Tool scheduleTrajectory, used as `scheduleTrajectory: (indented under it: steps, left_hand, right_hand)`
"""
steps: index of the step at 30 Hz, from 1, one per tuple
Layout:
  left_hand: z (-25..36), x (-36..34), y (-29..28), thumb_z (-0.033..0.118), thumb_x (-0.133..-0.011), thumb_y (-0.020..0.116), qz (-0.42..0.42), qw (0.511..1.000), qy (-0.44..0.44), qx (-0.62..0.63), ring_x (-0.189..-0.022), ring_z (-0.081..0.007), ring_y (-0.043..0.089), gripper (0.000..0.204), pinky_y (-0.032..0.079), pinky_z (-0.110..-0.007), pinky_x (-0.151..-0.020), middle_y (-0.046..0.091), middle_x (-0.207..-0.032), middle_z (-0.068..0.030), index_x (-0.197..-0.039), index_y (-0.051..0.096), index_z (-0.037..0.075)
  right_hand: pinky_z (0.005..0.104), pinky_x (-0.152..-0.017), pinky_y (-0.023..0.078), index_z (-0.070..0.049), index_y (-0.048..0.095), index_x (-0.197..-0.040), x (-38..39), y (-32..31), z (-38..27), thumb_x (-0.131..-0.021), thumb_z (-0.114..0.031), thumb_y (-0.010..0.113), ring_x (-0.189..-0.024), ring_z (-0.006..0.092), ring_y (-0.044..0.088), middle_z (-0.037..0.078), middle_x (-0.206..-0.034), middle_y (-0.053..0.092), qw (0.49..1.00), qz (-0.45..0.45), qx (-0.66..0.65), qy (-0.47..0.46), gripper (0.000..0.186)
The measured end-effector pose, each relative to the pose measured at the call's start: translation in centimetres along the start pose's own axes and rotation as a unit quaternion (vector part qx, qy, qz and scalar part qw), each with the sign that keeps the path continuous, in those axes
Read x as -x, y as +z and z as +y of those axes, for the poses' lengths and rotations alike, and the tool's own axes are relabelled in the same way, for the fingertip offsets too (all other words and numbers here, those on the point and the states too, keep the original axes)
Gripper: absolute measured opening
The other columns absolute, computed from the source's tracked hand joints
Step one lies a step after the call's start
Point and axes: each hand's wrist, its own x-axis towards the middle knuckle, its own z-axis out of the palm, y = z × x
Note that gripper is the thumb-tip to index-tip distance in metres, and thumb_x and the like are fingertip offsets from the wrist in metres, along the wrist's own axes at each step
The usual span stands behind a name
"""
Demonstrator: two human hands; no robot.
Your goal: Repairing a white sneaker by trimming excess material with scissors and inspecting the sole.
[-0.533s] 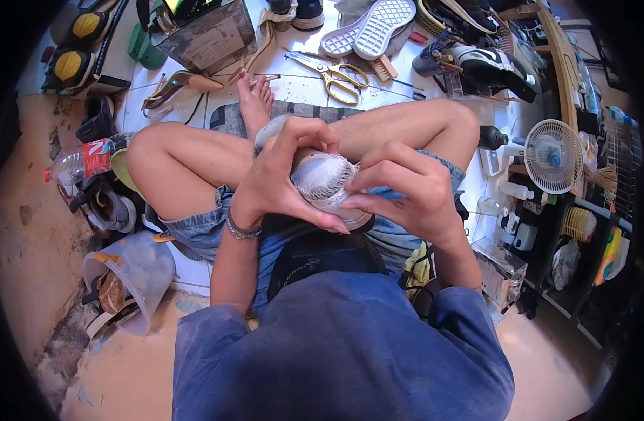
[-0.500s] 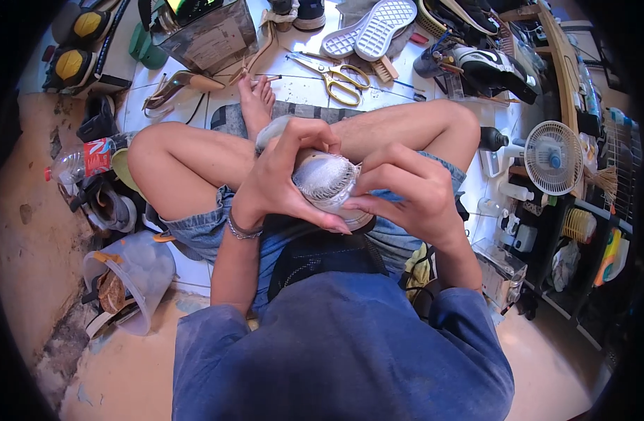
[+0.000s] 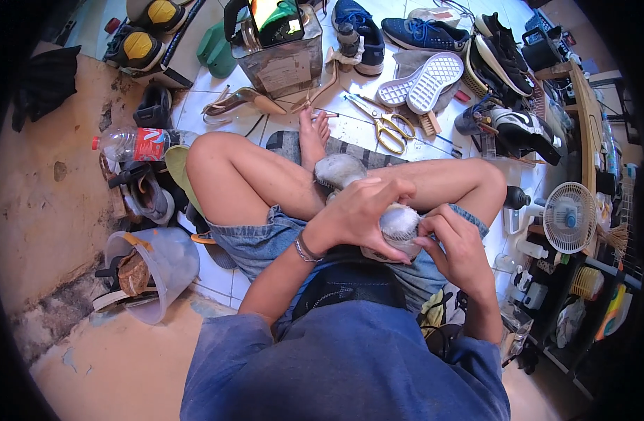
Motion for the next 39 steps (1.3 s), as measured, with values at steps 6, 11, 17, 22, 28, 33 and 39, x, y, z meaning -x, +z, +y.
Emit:
scheduleTrajectory:
  steps: [6,11,17,22,28,33,39]
  left_hand:
    - [-0.8,-0.6,0.4,0.050,-0.058,0.093,0.037,0.998,0.007,-0.059,-0.085,-0.0304,0.068,0.081,0.053,-0.040,-0.076,0.066,-0.093,-0.0128,-0.111,0.054,0.004]
    - [-1.2,-0.8,-0.2,0.051,-0.058,0.095,0.090,0.995,-0.038,-0.011,-0.082,-0.0256,0.065,0.084,0.052,-0.037,-0.075,0.063,-0.094,-0.0095,-0.113,0.053,0.004]
    - [-1.6,-0.7,0.6,0.053,-0.057,0.093,0.049,0.998,-0.035,-0.029,-0.086,-0.0303,0.065,0.086,0.050,-0.040,-0.077,0.061,-0.097,-0.0106,-0.115,0.050,0.005]
    - [-1.5,-1.7,1.4,0.057,-0.060,0.088,0.032,0.996,-0.047,-0.069,-0.090,-0.0371,0.064,0.087,0.048,-0.046,-0.074,0.060,-0.102,-0.0140,-0.119,0.048,0.007]
    - [-3.2,-4.8,4.3,0.053,-0.061,0.087,-0.004,0.993,-0.070,-0.100,-0.096,-0.0320,0.064,0.080,0.047,-0.042,-0.082,0.063,-0.107,-0.0095,-0.117,0.053,0.007]
    - [-4.4,-4.6,5.7,0.051,-0.061,0.087,-0.059,0.987,-0.097,-0.110,-0.097,-0.0280,0.064,0.073,0.046,-0.040,-0.084,0.063,-0.107,-0.0083,-0.112,0.056,0.008]
    - [-5.6,-4.3,7.0,0.048,-0.055,0.088,-0.041,0.993,-0.079,-0.082,-0.097,-0.0277,0.064,0.071,0.046,-0.041,-0.081,0.062,-0.102,-0.0077,-0.105,0.057,0.009]
  right_hand:
    - [0.0353,-0.070,0.049,-0.001,0.059,-0.089,1.5,-0.6,0.3,-0.082,-0.004,0.077,-0.080,0.0278,0.061,0.010,-0.088,0.059,0.969,-0.084,-0.233,0.001,0.020]
    - [0.0305,-0.063,0.048,-0.003,0.065,-0.093,1.7,0.3,0.7,-0.079,-0.008,0.083,-0.069,0.0175,0.059,0.007,-0.081,0.060,0.974,0.105,-0.179,0.096,0.023]
    - [0.0289,-0.062,0.050,-0.007,0.073,-0.105,0.8,2.6,1.3,-0.073,-0.011,0.087,-0.069,0.0156,0.061,0.004,-0.084,0.062,0.973,0.182,-0.129,0.058,0.035]
    - [0.0293,-0.060,0.050,-0.008,0.078,-0.095,1.3,3.7,2.7,-0.068,-0.006,0.089,-0.069,0.0169,0.063,0.004,-0.082,0.065,0.971,0.228,-0.069,0.040,0.029]
    - [0.0279,-0.066,0.050,0.001,0.072,-0.084,2.6,4.8,6.1,-0.074,0.003,0.082,-0.073,0.0200,0.064,0.010,-0.081,0.066,0.949,0.277,-0.068,0.132,0.015]
    - [0.0287,-0.066,0.051,0.003,0.060,-0.087,3.6,5.1,7.5,-0.085,0.003,0.072,-0.072,0.0184,0.063,0.010,-0.085,0.060,0.944,0.231,-0.116,0.206,0.012]
    - [0.0288,-0.063,0.051,0.004,0.055,-0.090,4.2,4.5,7.9,-0.092,0.004,0.065,-0.069,0.0178,0.063,0.010,-0.085,0.055,0.956,0.133,-0.123,0.229,0.010]
